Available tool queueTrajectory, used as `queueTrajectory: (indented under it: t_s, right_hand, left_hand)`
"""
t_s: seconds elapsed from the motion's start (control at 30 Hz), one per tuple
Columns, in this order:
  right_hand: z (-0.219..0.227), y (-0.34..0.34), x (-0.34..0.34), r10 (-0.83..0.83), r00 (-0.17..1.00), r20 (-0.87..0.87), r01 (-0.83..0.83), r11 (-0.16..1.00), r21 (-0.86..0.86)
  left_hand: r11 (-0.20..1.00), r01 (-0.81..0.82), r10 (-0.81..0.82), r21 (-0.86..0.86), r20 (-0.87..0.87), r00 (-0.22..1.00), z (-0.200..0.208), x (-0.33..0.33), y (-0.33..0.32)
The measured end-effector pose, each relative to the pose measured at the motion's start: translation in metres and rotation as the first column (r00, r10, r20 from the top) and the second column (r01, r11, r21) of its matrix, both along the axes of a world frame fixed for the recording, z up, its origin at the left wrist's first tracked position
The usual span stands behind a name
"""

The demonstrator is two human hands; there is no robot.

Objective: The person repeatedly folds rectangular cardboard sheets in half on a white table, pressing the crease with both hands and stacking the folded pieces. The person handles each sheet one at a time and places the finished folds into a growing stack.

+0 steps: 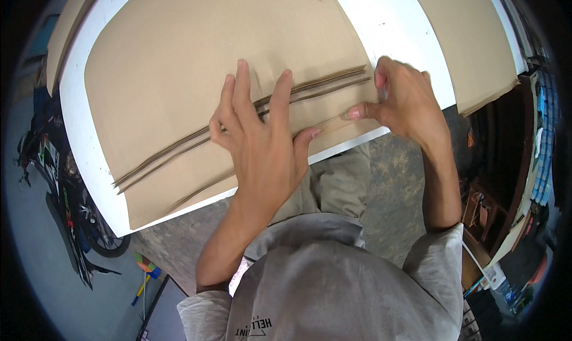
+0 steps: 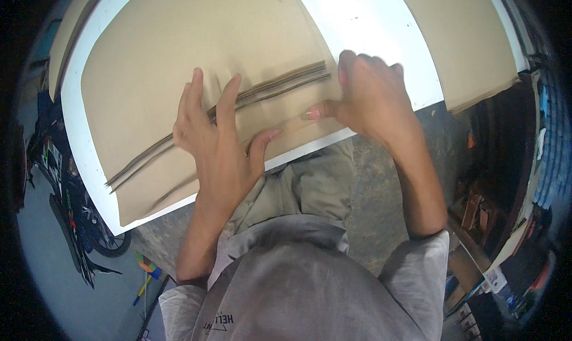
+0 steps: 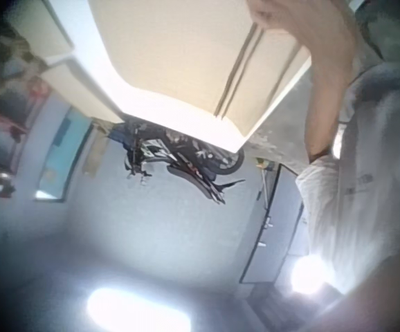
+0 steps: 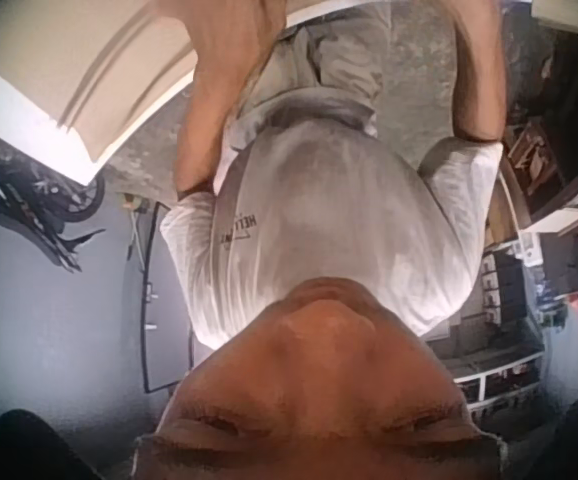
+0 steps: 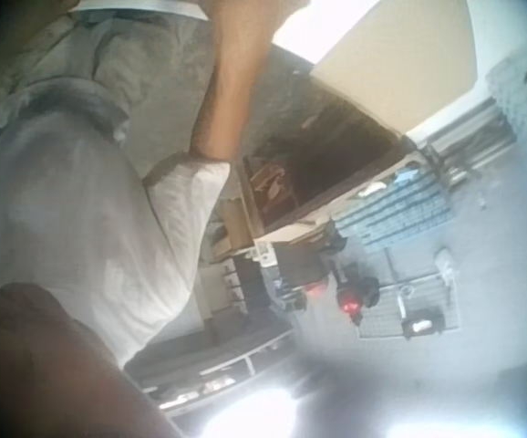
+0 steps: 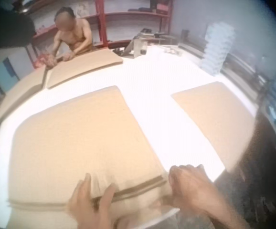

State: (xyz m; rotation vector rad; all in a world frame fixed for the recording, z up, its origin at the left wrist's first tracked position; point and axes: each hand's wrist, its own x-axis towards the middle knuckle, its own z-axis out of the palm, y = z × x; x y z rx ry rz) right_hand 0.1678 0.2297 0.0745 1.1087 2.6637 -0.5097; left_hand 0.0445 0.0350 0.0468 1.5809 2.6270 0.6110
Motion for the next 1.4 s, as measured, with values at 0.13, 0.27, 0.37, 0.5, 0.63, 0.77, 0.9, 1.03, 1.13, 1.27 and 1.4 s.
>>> queueTrajectory:
  t_s: [0.13, 0.27, 0.37, 0.5, 0.63, 0.77, 0.9, 1.03, 1.13, 1.27, 1.4]
  right_hand:
    - [-0.003, -0.001, 0.003, -0.010, 0.999, -0.036, 0.013, 0.996, 0.084]
    - [-0.008, 0.009, 0.011, -0.043, 0.993, -0.111, 0.034, 0.996, -0.081]
    - [-0.028, 0.002, -0.010, 0.186, 0.585, -0.790, -0.098, 0.982, 0.158]
    - [-0.063, -0.016, -0.049, 0.287, 0.681, -0.674, -0.037, 0.932, 0.360]
    - [-0.075, -0.013, -0.049, 0.392, 0.591, -0.705, -0.050, 0.890, 0.453]
    - [-0.077, -0.008, -0.040, 0.437, 0.710, -0.552, -0.119, 0.847, 0.518]
    - [-0.080, -0.009, -0.038, 0.452, 0.748, -0.486, -0.150, 0.828, 0.540]
    - [-0.082, -0.003, -0.037, 0.433, 0.810, -0.396, -0.182, 0.827, 0.533]
    - [-0.080, 0.001, -0.036, 0.461, 0.804, -0.375, -0.212, 0.812, 0.544]
    - [-0.082, 0.002, -0.035, 0.465, 0.808, -0.362, -0.232, 0.816, 0.530]
    - [-0.087, 0.009, -0.030, 0.485, 0.796, -0.361, -0.254, 0.810, 0.530]
  left_hand:
    - [0.999, 0.049, -0.049, -0.004, 0.106, 0.993, 0.001, -0.004, 0.022]
    - [0.996, 0.063, -0.054, -0.068, 0.132, 0.990, -0.008, -0.009, 0.040]
    - [0.995, 0.068, -0.060, -0.077, 0.101, 0.993, -0.014, -0.011, 0.036]
    - [0.999, -0.049, 0.049, 0.000, 0.012, 0.999, -0.022, -0.006, 0.015]
    - [0.998, -0.016, 0.033, 0.065, -0.259, 0.965, -0.014, -0.019, -0.061]
    - [0.971, -0.237, 0.217, -0.006, -0.379, 0.899, 0.000, -0.095, -0.172]
    - [0.983, -0.178, 0.172, -0.040, -0.127, 0.977, -0.004, -0.124, -0.212]
    - [0.986, -0.157, 0.145, -0.053, -0.182, 0.972, -0.001, -0.106, -0.211]
    - [0.979, -0.198, 0.193, -0.053, -0.085, 0.978, 0.000, -0.105, -0.205]
    - [0.971, -0.196, 0.194, -0.136, -0.027, 0.981, -0.007, -0.118, -0.199]
    - [0.973, -0.225, 0.212, -0.051, -0.188, 0.959, -0.022, -0.127, -0.191]
